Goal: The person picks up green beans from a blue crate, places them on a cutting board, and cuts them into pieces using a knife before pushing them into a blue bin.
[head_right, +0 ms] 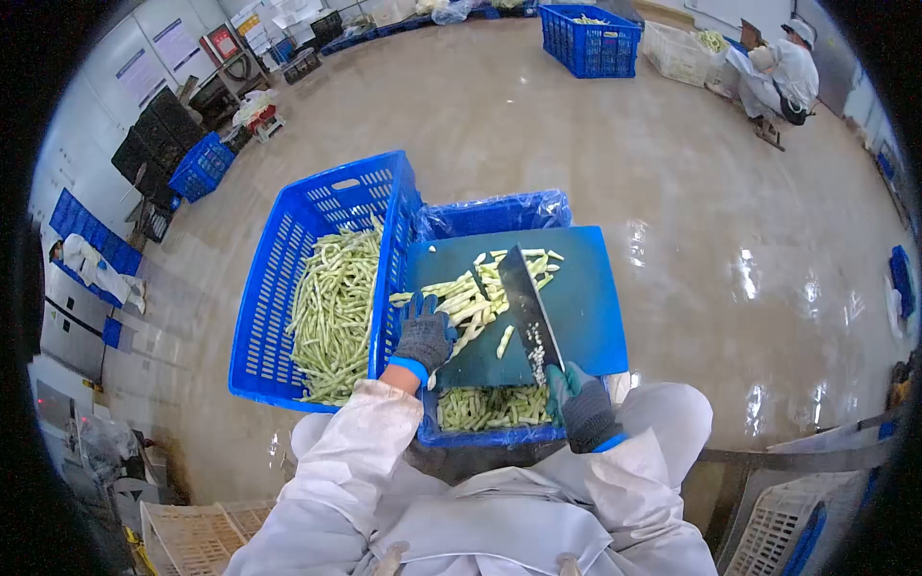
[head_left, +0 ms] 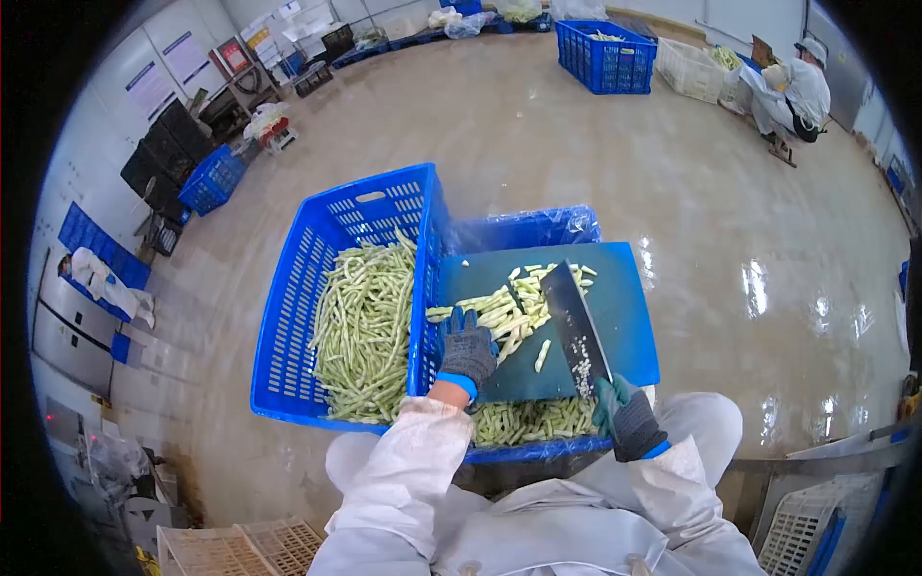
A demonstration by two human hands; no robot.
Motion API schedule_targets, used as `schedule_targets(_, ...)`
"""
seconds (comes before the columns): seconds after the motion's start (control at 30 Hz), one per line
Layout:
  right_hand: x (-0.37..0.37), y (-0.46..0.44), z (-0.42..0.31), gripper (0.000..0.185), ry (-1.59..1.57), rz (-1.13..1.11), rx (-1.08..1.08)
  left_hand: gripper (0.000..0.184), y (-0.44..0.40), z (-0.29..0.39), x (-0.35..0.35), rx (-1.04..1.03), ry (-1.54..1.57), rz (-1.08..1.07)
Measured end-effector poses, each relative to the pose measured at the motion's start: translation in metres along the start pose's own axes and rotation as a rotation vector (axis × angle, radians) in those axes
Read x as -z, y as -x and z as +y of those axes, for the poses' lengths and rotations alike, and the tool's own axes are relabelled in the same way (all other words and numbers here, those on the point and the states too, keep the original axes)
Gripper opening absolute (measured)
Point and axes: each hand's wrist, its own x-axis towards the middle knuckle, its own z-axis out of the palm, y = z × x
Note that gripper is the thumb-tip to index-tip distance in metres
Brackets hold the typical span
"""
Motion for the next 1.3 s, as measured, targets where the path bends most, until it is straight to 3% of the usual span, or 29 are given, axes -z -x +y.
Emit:
schedule_targets(0.1, -0.009, -0.005, -0.001, 0.019, 0.068, -0.050, -0.057, 0.040, -0.015, -0.011, -0.017, 0.061, 0.065, 0.031)
schedule_targets(0.13, -0.015, -0.012, 0.012, 0.019, 0.165, -0.059, 0.039, 0.062, -0.020, -0.015, -0.016, 0.082, 0.028, -0.049)
schedule_targets(0.17, -0.018, -0.019, 0.023, 0.018, 0.262, -0.069, 0.135, 0.062, -0.022, -0.017, -0.017, 0.085, 0.029, -0.046)
schedule_targets(0.2, -0.023, -0.018, 0.004, 0.021, 0.360, -0.061, 0.193, 0.077, -0.018, -0.015, -0.014, 0.117, 0.098, 0.014)
schedule_targets(0.23, -0.031, -0.022, -0.004, 0.021, 0.364, -0.065, 0.195, 0.093, -0.017, -0.015, -0.013, 0.151, 0.168, 0.073)
schedule_targets(0.27, -0.038, -0.026, -0.011, 0.024, 0.453, -0.057, 0.202, 0.120, -0.021, -0.018, -0.013, 0.118, 0.118, -0.047)
schedule_targets(0.4, -0.063, -0.053, -0.028, 0.032, 0.688, -0.110, 0.125, 0.131, -0.030, -0.022, -0.010, 0.018, -0.020, -0.284)
schedule_targets(0.5, -0.073, -0.066, -0.038, 0.036, 0.843, -0.105, 0.122, 0.132, -0.042, -0.028, -0.019, 0.009, -0.063, -0.382)
schedule_targets(0.77, -0.097, -0.078, -0.061, 0.038, 1.049, -0.212, -0.018, 0.127, -0.040, -0.036, -0.008, -0.035, 0.009, -0.330)
schedule_targets(0.9, -0.108, -0.082, -0.060, 0.036, 1.027, -0.223, -0.011, 0.125, -0.045, -0.033, 0.000, -0.116, -0.060, -0.348)
schedule_targets(1.1, -0.131, -0.107, -0.040, 0.037, 0.977, -0.203, -0.042, 0.124, -0.055, -0.032, -0.013, -0.041, -0.209, -0.428)
schedule_targets(1.3, -0.109, -0.126, 0.001, 0.036, 0.796, -0.049, -0.020, 0.124, -0.051, -0.049, -0.010, -0.137, -0.093, -0.323)
